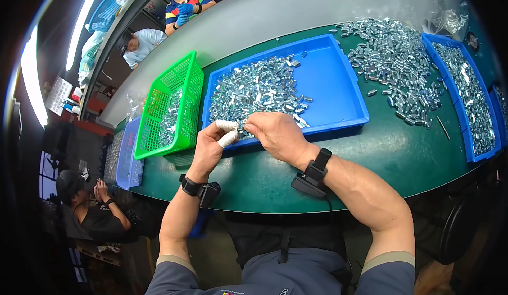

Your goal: The person picks up a metal part and a black rod from a blue tray, fits the part onto the rod by hand, and places the assembled unit into a purple tray. This process is repeated throughout the video.

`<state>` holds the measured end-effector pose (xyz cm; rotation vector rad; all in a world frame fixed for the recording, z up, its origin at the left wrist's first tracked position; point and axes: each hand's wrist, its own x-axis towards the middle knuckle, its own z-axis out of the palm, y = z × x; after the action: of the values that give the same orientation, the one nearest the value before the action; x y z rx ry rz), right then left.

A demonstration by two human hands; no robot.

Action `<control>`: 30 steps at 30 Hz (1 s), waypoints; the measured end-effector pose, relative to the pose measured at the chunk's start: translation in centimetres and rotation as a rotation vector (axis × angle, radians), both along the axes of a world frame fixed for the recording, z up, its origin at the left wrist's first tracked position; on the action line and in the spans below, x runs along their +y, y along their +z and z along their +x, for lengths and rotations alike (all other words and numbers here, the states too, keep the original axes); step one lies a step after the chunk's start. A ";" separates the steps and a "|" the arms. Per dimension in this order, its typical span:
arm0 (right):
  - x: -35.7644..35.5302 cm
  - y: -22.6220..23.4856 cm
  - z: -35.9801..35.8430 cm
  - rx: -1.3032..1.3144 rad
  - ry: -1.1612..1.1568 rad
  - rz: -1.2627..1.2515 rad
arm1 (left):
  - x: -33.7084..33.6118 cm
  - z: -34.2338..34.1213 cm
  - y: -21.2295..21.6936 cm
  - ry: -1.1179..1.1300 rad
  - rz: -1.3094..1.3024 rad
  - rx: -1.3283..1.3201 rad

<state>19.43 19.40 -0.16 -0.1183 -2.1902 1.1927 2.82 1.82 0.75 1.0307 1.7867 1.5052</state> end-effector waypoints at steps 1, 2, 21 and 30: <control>0.0 0.0 0.0 -0.041 0.005 0.012 | 0.0 0.0 -0.1 0.003 0.003 -0.001; -0.1 0.0 -0.1 -0.041 0.004 0.011 | 0.0 0.0 -0.2 0.003 0.002 -0.001; 0.2 -0.5 -0.7 -0.068 -0.038 0.134 | 0.0 0.8 -0.6 0.031 0.036 0.065; 0.1 -0.7 -0.4 0.021 -0.016 0.078 | 0.0 1.0 -0.8 0.046 -0.024 0.130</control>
<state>19.03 19.45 -0.87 -0.0897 -2.2100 1.0936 3.79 1.78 0.00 1.1049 1.9254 1.4693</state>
